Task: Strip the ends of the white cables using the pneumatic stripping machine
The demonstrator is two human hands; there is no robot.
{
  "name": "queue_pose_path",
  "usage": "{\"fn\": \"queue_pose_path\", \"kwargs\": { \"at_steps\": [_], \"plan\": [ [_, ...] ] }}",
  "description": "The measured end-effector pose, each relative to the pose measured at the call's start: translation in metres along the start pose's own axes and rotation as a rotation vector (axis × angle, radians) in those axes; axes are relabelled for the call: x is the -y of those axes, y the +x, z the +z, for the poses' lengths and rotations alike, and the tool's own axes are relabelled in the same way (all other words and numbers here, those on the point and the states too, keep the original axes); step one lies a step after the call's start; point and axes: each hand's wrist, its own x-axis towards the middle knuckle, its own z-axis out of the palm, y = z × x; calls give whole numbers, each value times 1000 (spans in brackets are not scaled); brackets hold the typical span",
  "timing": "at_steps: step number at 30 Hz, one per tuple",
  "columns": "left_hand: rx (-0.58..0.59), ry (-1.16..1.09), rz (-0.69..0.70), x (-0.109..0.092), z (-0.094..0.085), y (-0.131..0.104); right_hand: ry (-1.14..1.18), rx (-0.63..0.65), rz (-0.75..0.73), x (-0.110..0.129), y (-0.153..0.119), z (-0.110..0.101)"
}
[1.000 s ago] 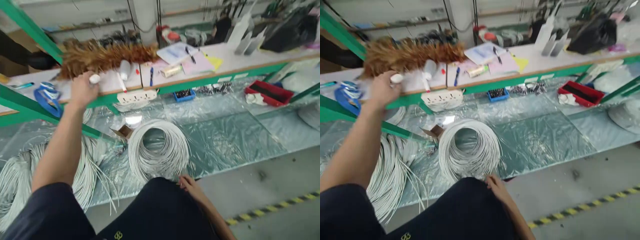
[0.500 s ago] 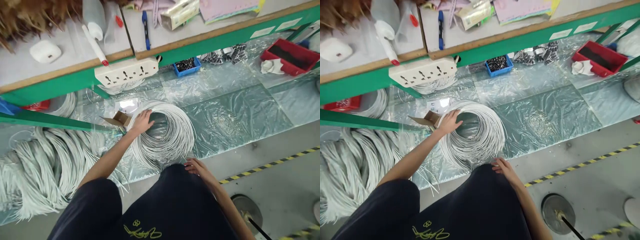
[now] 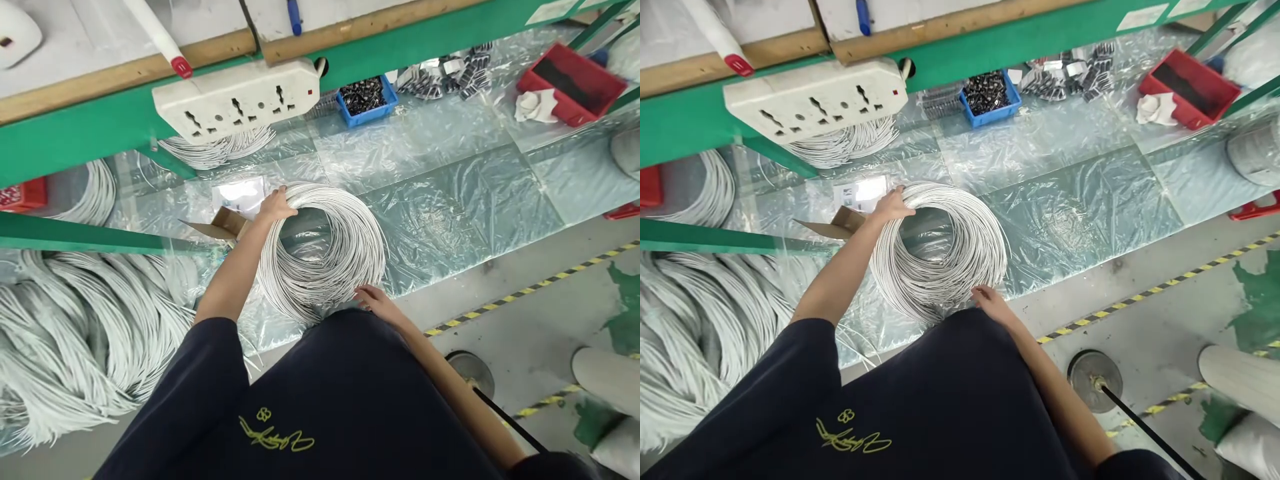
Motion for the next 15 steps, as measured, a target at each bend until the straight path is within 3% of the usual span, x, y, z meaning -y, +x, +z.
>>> {"fn": "queue_pose_path", "kwargs": {
  "at_steps": [5,10,15],
  "plan": [
    [-5,-15,-33,-1,-1,3,31,12,23,-12,4,19],
    [-108,-22,-80,-15,7,-25,63,90,13,-14,17,34],
    [-160,-25,-123,-23,3,-45,204,222,-20,0,27,32]
  ]
}}
